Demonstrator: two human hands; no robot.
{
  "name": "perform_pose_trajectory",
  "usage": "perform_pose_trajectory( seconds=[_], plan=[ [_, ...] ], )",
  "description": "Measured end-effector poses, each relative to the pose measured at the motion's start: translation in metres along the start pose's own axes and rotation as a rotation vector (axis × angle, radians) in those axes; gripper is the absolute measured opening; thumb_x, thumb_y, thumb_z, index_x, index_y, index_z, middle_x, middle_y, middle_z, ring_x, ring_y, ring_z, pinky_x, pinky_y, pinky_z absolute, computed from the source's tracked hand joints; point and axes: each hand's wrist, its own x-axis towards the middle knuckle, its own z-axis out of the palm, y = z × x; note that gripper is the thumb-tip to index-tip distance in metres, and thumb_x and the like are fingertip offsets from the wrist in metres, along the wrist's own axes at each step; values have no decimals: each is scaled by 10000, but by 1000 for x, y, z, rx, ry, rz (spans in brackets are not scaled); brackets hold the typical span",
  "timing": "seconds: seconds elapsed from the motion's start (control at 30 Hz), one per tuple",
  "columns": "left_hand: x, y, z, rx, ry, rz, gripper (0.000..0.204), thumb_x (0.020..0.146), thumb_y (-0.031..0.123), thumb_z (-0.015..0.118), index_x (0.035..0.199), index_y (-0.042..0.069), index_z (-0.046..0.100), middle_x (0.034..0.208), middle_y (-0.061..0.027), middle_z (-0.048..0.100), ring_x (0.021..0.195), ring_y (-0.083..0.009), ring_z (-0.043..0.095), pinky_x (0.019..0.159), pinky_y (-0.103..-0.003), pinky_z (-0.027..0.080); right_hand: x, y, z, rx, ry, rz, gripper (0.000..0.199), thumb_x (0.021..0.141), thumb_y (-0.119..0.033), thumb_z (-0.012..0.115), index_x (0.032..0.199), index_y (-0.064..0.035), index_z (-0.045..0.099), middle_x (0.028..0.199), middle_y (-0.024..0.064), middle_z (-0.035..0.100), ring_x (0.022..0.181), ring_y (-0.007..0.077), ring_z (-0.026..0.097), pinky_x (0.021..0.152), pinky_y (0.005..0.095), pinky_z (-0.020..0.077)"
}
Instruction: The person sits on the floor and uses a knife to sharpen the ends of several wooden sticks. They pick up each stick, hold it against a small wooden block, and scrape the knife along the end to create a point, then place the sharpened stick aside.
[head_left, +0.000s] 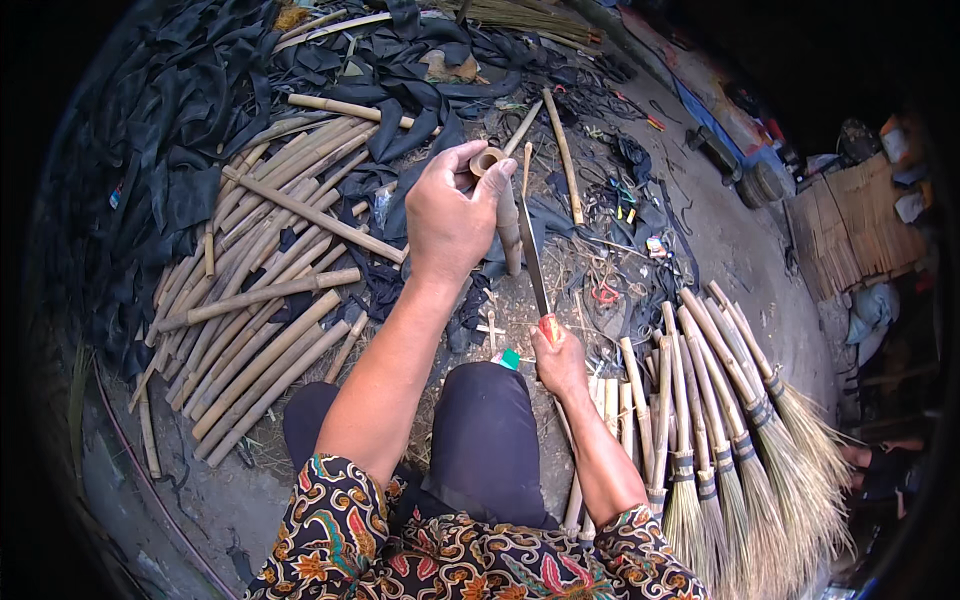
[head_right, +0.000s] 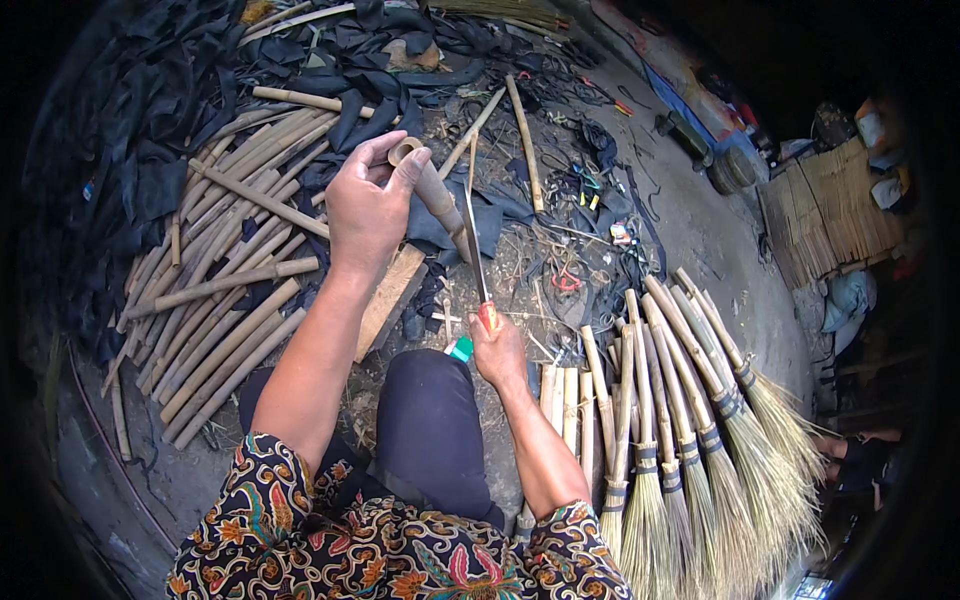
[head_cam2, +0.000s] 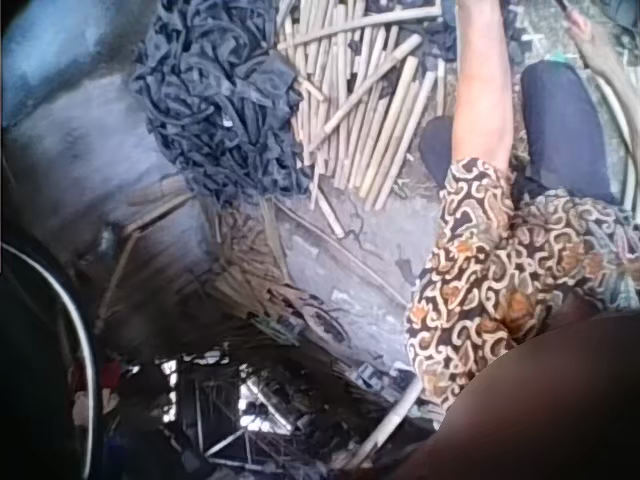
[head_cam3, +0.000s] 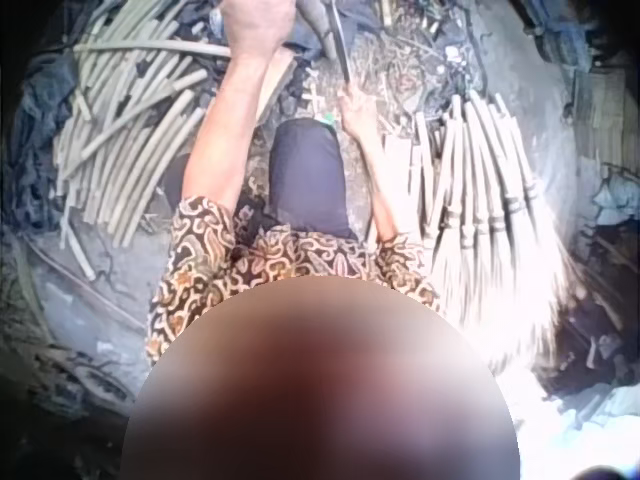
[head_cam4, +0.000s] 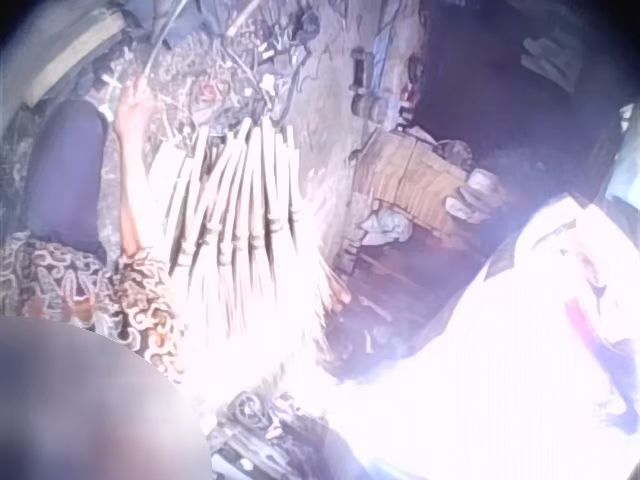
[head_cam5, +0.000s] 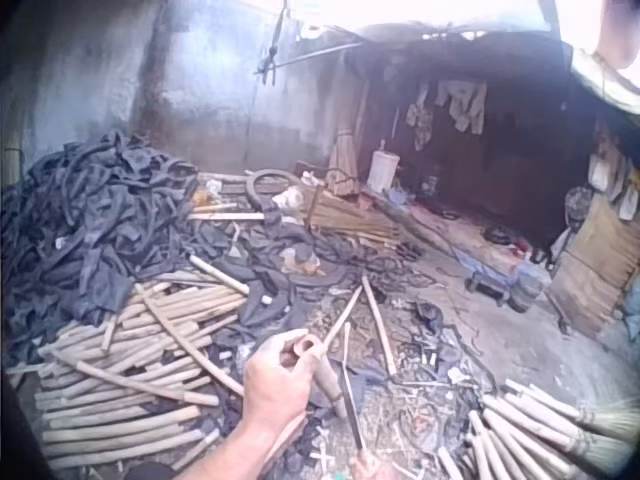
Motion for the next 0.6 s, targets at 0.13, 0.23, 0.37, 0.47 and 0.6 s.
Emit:
perform_pose_trajectory(
  seconds=[0.13,0.23,0.37,0.47,0.6],
  plan=[
    [1,0,-14,42,-100,-85,443,949,214,798,1274,-56,663,1080,-143,757,954,-156,732,817,-282,589,-13,20,16,926,-174,518,321,1077,-323,584,895,-60,550,638,39,586,440,141,552,395,314,434],
    [0,-8,-26,-159,-254,-78,408,1017,192,713,1342,-38,627,1173,-113,719,1063,-141,684,926,-276,557,-21,7,-17,807,-46,-43,350,1090,-355,573,1073,-6,580,668,33,572,539,117,584,494,262,462],
    [-7,-13,-37,-265,-211,-109,416,1000,166,733,1343,-42,626,1201,-126,704,1101,-145,671,939,-276,554,-21,-15,-31,1045,230,-421,304,1064,-259,631,1119,37,583,768,67,627,651,134,604,599,284,493],
    [-12,-14,-39,-231,-214,-99,431,1018,186,711,1374,-34,608,1244,-111,691,1136,-149,655,986,-284,528,-11,-16,-3,522,176,-337,287,1068,-292,617,1081,-7,588,685,28,575,630,144,594,568,294,467],
    [-8,-15,-51,-157,-154,-76,462,1016,193,714,1385,-54,589,1203,-137,701,1109,-146,671,956,-277,546,0,-5,9,553,-147,318,252,1080,-298,589,1013,-55,602,615,13,554,524,114,600,490,271,451]
  ],
)
